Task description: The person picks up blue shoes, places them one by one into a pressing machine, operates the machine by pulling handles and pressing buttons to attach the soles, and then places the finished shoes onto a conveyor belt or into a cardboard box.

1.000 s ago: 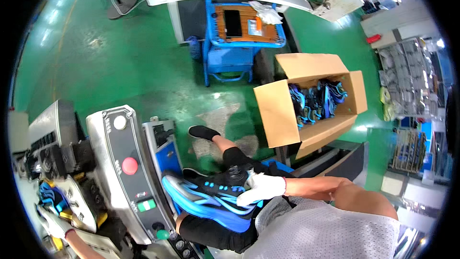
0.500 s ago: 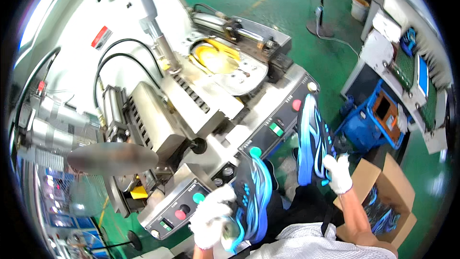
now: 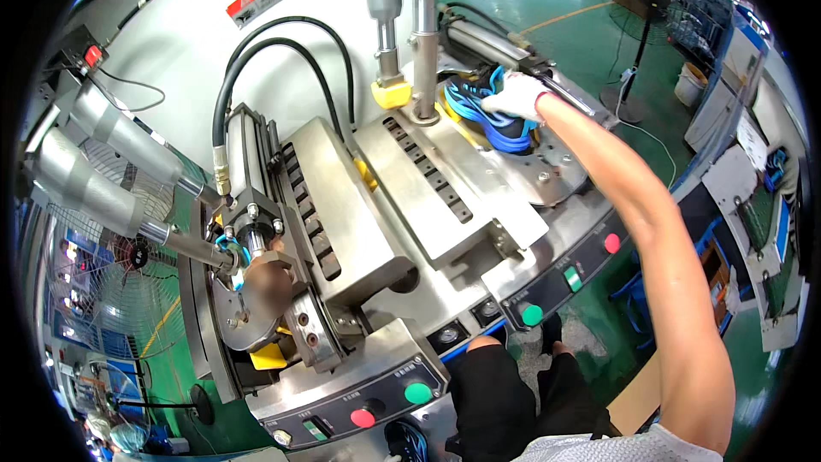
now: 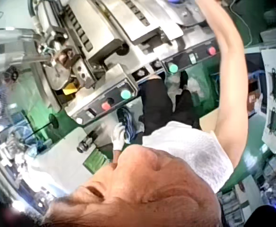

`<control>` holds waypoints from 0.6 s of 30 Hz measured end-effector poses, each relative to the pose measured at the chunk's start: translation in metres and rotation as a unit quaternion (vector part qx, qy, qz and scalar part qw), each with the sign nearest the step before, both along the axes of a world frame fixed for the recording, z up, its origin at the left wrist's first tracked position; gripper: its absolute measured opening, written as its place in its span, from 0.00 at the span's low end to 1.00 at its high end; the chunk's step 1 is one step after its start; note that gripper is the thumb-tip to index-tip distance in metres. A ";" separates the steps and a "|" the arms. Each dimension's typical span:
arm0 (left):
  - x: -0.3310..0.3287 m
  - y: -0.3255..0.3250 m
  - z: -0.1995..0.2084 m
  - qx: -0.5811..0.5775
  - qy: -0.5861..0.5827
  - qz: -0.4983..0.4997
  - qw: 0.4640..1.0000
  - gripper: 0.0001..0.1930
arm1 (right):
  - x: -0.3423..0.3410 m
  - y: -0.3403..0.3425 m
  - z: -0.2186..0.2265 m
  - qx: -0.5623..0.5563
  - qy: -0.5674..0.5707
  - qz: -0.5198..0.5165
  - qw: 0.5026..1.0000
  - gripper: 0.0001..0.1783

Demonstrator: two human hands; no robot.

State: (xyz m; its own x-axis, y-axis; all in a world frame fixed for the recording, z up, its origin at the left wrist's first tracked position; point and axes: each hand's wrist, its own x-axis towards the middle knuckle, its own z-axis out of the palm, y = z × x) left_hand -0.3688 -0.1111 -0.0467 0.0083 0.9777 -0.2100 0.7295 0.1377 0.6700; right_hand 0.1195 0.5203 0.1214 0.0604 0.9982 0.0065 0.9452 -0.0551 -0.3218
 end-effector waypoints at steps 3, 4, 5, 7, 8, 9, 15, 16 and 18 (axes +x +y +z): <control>0.007 -0.035 -0.026 0.029 -0.027 0.037 0.999 0.21 | -0.029 0.051 -0.083 0.043 -0.125 -0.002 0.991 0.34; 0.016 -0.040 -0.025 0.022 -0.024 0.054 0.998 0.21 | -0.038 0.044 -0.078 -0.003 -0.113 0.011 0.994 0.33; 0.024 -0.032 -0.024 0.011 -0.018 0.058 0.998 0.22 | -0.034 0.039 -0.079 -0.028 -0.097 0.011 0.995 0.34; 0.032 -0.019 -0.019 0.024 -0.008 0.062 0.998 0.23 | -0.027 0.043 -0.073 0.001 -0.106 0.002 0.994 0.35; 0.031 -0.018 -0.015 0.032 0.003 0.060 0.998 0.23 | -0.031 0.043 -0.071 -0.005 -0.108 -0.010 0.994 0.37; 0.031 -0.015 -0.013 0.043 0.011 0.053 0.998 0.24 | -0.031 0.043 -0.064 -0.007 -0.112 0.005 0.994 0.37; 0.022 -0.029 -0.003 0.010 0.054 0.068 0.996 0.28 | -0.040 -0.054 -0.040 0.179 -0.033 0.140 0.973 0.34; 0.022 -0.029 0.003 0.009 0.035 0.066 0.997 0.30 | -0.035 -0.098 -0.045 0.319 0.032 0.193 0.927 0.30; 0.024 -0.025 0.010 -0.026 0.038 0.077 0.996 0.33 | -0.045 -0.197 -0.049 0.254 0.277 0.198 0.905 0.33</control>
State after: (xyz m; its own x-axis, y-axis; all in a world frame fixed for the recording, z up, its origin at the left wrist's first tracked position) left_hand -0.3447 -0.1364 -0.0366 -0.1596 0.9539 -0.2541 0.7452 0.2852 0.6028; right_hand 0.0741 0.3230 0.0720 -0.1673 0.8183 0.5499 0.5444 0.5417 -0.6405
